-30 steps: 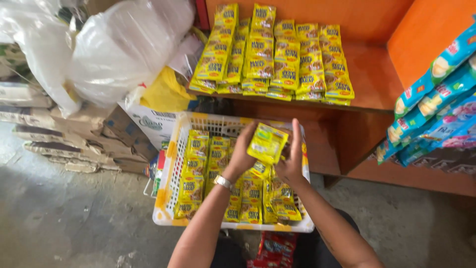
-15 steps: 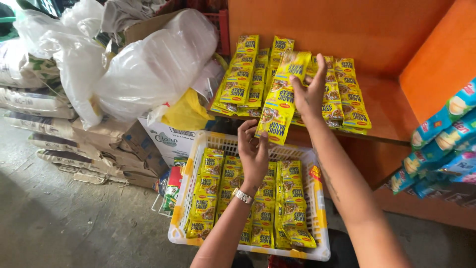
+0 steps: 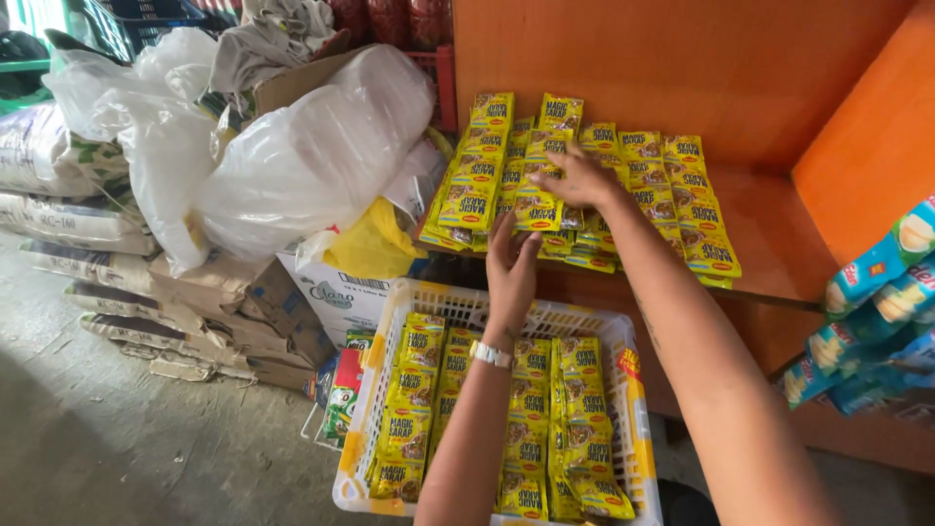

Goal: Arranging and counting seasoning packets from a plastic basket onto a shelf.

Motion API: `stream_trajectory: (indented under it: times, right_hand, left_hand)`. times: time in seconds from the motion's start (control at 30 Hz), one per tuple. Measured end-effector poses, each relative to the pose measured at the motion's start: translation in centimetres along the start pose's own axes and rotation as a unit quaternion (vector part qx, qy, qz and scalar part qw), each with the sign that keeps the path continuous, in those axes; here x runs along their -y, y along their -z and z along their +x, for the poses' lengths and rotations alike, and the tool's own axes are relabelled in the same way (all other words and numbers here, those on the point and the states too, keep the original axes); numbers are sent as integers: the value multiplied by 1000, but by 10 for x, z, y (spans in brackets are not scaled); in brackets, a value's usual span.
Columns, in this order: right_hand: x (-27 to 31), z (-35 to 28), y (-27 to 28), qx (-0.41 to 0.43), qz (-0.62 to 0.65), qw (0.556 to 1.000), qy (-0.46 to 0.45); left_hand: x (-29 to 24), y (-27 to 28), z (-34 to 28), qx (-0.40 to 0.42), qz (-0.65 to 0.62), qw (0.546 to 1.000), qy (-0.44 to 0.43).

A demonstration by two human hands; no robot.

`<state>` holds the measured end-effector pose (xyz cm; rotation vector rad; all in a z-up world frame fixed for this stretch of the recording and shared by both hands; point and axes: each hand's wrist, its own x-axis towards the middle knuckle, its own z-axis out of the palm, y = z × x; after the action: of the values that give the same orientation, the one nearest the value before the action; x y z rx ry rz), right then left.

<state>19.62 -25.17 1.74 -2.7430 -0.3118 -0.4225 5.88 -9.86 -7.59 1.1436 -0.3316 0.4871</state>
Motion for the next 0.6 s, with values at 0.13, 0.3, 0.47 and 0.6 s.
stream_trajectory:
  times: [0.13,0.3,0.47,0.6]
  right_hand:
    - [20,-12,5,54,-41,998,-15]
    - [48,-5,22,85,-148,984,-42]
    - [50,16,8,99,-147,983,-47]
    - [58,18,-2,81,-147,985,-49]
  left_hand:
    - [-32,-8,-8,7,23,999,-29]
    - [-63,-17,-10,-9,231,968,-99]
    - [-82,1,1,-45,460,873,-158]
    - [-69,33,16,-95,575,786,-207]
